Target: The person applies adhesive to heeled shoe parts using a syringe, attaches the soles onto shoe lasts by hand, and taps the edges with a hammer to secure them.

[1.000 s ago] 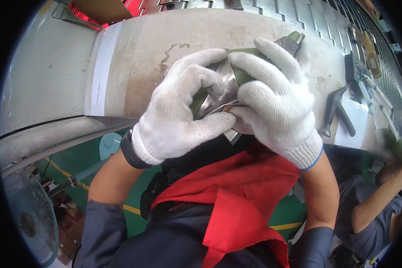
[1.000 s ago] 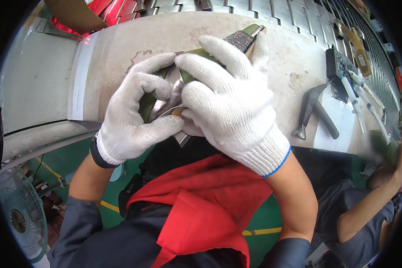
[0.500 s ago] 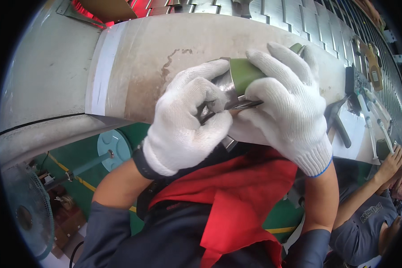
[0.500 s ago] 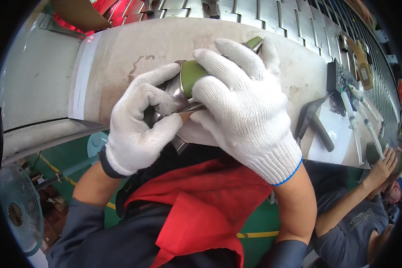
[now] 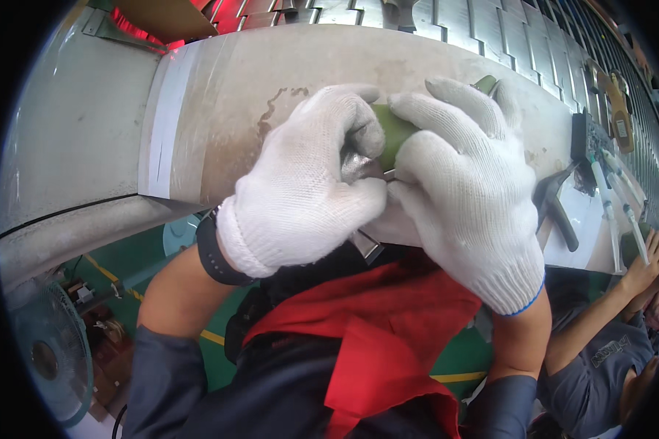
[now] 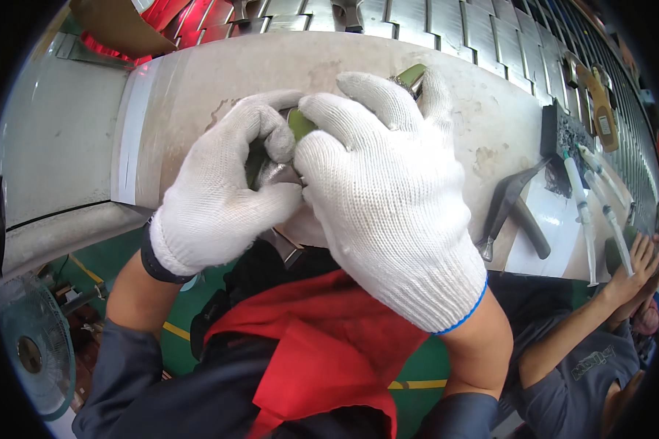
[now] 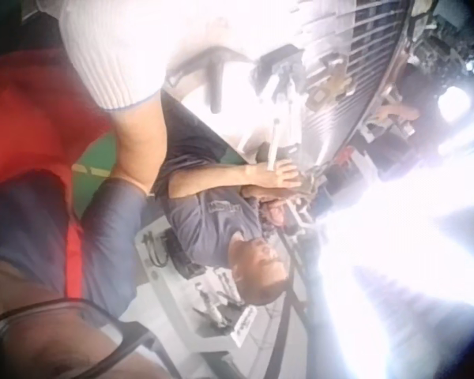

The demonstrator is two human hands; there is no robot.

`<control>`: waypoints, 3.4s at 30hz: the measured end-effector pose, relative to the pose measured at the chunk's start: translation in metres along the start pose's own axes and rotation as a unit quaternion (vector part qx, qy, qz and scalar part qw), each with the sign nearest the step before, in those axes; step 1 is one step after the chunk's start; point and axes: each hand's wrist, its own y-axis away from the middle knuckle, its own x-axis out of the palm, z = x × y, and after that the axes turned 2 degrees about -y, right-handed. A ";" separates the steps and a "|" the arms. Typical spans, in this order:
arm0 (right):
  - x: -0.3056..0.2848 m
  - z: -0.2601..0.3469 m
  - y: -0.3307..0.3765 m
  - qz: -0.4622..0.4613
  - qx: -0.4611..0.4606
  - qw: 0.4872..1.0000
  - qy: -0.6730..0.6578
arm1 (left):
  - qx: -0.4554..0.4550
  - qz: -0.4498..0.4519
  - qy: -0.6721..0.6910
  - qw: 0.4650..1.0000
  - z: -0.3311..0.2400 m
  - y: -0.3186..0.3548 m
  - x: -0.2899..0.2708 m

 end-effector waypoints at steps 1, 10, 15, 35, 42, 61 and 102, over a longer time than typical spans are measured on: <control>-0.002 -0.001 -0.003 0.008 -0.001 1.000 0.016 | -0.012 -0.005 0.000 1.000 0.000 0.001 0.002; 0.000 -0.037 0.009 -0.015 -0.017 1.000 0.000 | 0.046 0.003 -0.089 0.995 0.013 -0.006 0.001; -0.021 -0.017 -0.009 0.006 0.070 0.997 -0.019 | 0.041 -0.013 -0.103 0.994 -0.003 -0.017 0.009; -0.029 -0.071 0.174 -0.167 0.285 0.927 0.175 | 0.112 0.132 -0.102 0.980 -0.041 -0.042 0.034; -0.039 -0.043 0.182 -0.086 0.369 0.921 0.090 | 0.143 0.121 -0.108 0.976 -0.037 -0.037 0.036; -0.034 -0.008 0.106 -0.278 0.287 0.760 -0.514 | 0.137 0.160 -0.106 0.972 -0.034 -0.039 0.025; 0.021 -0.025 0.112 -0.216 0.400 0.658 -0.600 | 0.339 0.202 0.014 0.919 -0.206 -0.132 0.065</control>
